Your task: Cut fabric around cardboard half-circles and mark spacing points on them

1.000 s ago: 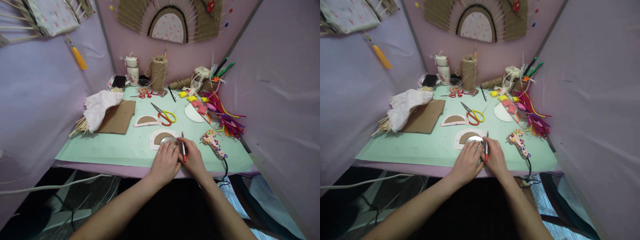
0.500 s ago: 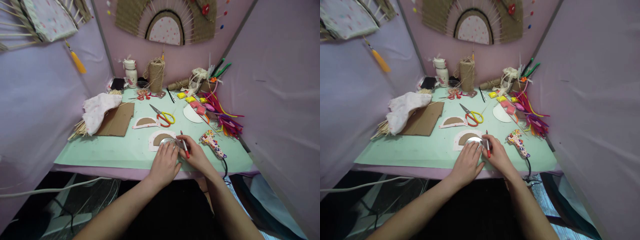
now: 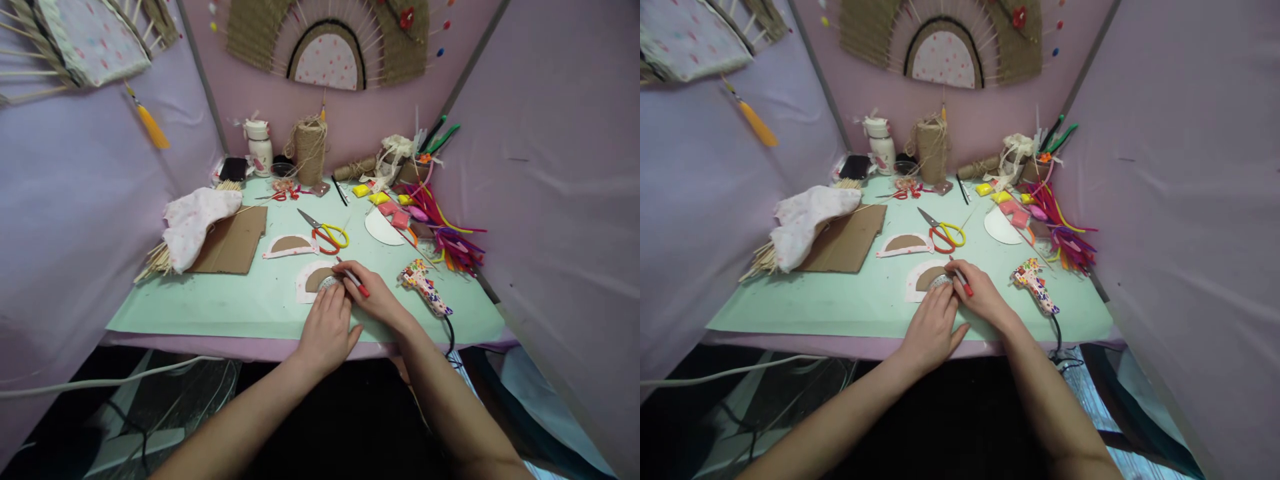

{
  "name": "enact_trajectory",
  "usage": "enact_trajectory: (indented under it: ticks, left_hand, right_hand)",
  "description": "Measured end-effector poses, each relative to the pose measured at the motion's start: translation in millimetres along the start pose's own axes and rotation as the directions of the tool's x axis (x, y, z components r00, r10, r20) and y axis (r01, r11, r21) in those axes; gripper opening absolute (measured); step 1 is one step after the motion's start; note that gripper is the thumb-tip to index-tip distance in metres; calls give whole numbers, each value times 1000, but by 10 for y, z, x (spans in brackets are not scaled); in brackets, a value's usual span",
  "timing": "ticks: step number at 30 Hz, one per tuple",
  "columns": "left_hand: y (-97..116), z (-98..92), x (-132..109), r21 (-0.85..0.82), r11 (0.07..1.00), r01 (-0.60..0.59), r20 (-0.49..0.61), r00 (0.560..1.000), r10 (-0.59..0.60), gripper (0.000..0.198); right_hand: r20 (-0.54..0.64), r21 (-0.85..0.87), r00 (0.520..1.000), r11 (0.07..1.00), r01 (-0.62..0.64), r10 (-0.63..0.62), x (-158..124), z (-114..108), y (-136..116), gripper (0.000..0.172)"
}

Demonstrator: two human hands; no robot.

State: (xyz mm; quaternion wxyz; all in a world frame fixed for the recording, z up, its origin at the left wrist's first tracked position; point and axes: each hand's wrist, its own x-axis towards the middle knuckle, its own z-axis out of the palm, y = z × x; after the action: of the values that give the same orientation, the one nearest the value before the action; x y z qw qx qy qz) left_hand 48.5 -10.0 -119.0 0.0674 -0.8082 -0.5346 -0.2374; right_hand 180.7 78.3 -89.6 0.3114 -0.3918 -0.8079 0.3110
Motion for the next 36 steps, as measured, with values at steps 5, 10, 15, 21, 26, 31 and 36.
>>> enact_trajectory:
  ticks: [5,10,15,21,26,31,36]
  left_hand:
    - [2,-14,12,-3,1000,24,11,1000,-24,59]
    - [-12,-27,30,-12,1000,13,14,1000,-13,58]
    - [-12,-25,30,-19,1000,8,16,1000,-8,58]
    - [-3,-18,30,-23,999,23,13,1000,-23,56]
    - [-7,-14,25,-29,999,20,14,1000,-20,56]
    - [-12,-7,23,-39,999,20,26,999,-19,58]
    - [-9,-10,23,-30,999,24,17,1000,-23,58]
  right_hand:
    - [-4,-10,1000,1000,2,-2,-10,8,8,30]
    - [-4,-14,1000,1000,-2,2,-24,22,15,30]
    - [-19,-7,1000,1000,-1,0,-31,34,30,30]
    - [-26,6,1000,1000,14,-14,-39,32,34,28]
    - [-26,7,1000,1000,9,-9,-44,41,50,29]
    - [-25,13,1000,1000,5,-5,-42,50,67,30]
    - [-23,23,1000,1000,-1,2,-44,53,70,31]
